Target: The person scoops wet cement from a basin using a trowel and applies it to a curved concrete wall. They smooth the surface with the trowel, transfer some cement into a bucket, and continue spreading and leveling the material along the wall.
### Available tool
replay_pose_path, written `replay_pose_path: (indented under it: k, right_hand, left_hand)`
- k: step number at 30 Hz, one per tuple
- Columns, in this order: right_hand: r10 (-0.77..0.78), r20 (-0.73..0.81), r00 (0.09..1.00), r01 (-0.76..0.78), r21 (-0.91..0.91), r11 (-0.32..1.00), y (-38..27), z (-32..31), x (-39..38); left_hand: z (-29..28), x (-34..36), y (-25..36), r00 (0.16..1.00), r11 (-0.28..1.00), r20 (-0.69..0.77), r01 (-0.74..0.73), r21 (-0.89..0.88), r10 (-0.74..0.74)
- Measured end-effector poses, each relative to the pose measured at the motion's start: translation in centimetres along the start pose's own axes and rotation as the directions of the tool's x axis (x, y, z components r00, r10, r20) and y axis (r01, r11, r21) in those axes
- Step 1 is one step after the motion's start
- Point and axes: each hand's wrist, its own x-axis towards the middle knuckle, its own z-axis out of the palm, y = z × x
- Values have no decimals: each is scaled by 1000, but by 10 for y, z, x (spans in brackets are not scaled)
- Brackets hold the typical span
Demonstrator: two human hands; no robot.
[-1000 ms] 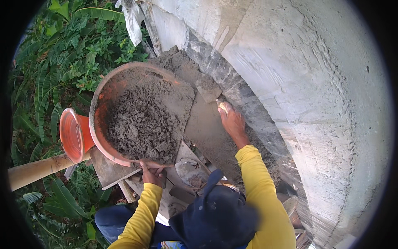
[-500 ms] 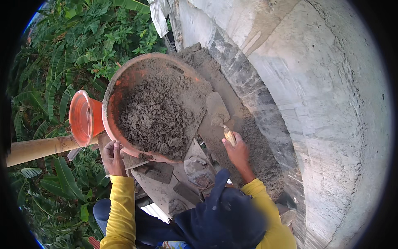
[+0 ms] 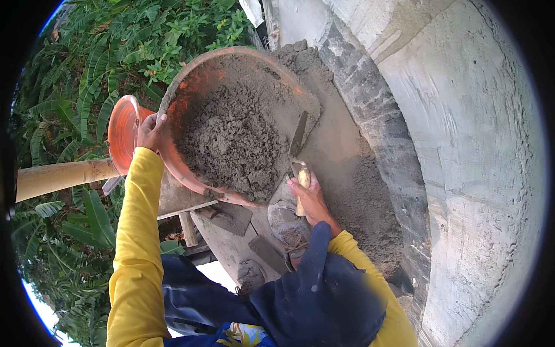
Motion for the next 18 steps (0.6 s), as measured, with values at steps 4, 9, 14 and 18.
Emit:
replay_pose_path:
  k: [4, 9, 14, 18]
  right_hand:
    - [-49, -39, 998, 51, 67, 996, 1, 15, 12]
    - [-124, -44, 991, 127, 85, 988, -16, 24, 14]
    - [-157, -18, 987, 158, 99, 982, -21, 13, 18]
    - [-156, -40, 987, 160, 101, 982, -16, 18, 24]
  left_hand:
    - [20, 10, 12, 999, 999, 32, 9, 39, -10]
    - [8, 22, -1, 1000, 999, 15, -12, 43, 12]
    - [37, 12, 37, 990, 989, -63, 132, 62, -129]
    - [35, 11, 52, 969, 967, -87, 240, 86, -232]
